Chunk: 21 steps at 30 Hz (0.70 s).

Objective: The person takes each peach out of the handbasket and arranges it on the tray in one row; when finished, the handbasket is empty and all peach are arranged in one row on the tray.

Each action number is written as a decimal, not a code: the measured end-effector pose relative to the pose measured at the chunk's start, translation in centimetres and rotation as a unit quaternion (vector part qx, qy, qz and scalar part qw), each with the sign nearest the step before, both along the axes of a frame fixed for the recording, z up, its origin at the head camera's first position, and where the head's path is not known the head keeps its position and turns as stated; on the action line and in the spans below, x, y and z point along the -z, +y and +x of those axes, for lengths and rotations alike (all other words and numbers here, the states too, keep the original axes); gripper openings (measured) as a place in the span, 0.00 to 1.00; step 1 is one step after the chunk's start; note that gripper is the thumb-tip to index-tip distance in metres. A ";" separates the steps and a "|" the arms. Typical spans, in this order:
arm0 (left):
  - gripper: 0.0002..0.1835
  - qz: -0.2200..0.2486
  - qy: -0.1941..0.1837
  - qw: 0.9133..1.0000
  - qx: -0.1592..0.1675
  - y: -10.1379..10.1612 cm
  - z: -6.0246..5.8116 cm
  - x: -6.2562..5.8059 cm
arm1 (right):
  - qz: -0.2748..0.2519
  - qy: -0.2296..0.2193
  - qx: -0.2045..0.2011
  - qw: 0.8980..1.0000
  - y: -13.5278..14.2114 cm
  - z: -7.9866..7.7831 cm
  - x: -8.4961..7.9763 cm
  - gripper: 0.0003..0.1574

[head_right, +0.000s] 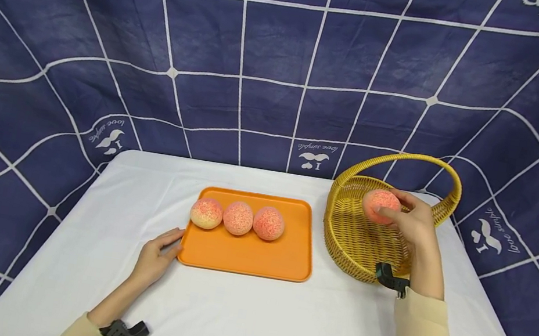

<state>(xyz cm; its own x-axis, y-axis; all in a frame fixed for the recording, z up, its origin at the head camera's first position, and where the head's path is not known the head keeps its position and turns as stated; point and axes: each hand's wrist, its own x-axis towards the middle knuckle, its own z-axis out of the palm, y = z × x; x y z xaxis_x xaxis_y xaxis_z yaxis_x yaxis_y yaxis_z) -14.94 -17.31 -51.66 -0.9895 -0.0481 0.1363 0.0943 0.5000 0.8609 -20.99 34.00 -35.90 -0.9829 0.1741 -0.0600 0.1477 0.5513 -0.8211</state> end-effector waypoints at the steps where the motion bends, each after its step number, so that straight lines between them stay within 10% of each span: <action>1: 0.22 0.000 0.000 1.000 0.000 0.0 0.0 0.0 | 0.002 0.005 -0.003 1.000 -0.2 0.3 -0.2 0.44; 21: 0.22 -0.003 -0.007 1.000 0.004 0.0 0.0 -0.2 | -0.012 0.072 -0.089 0.993 -7.5 5.5 -1.3 0.38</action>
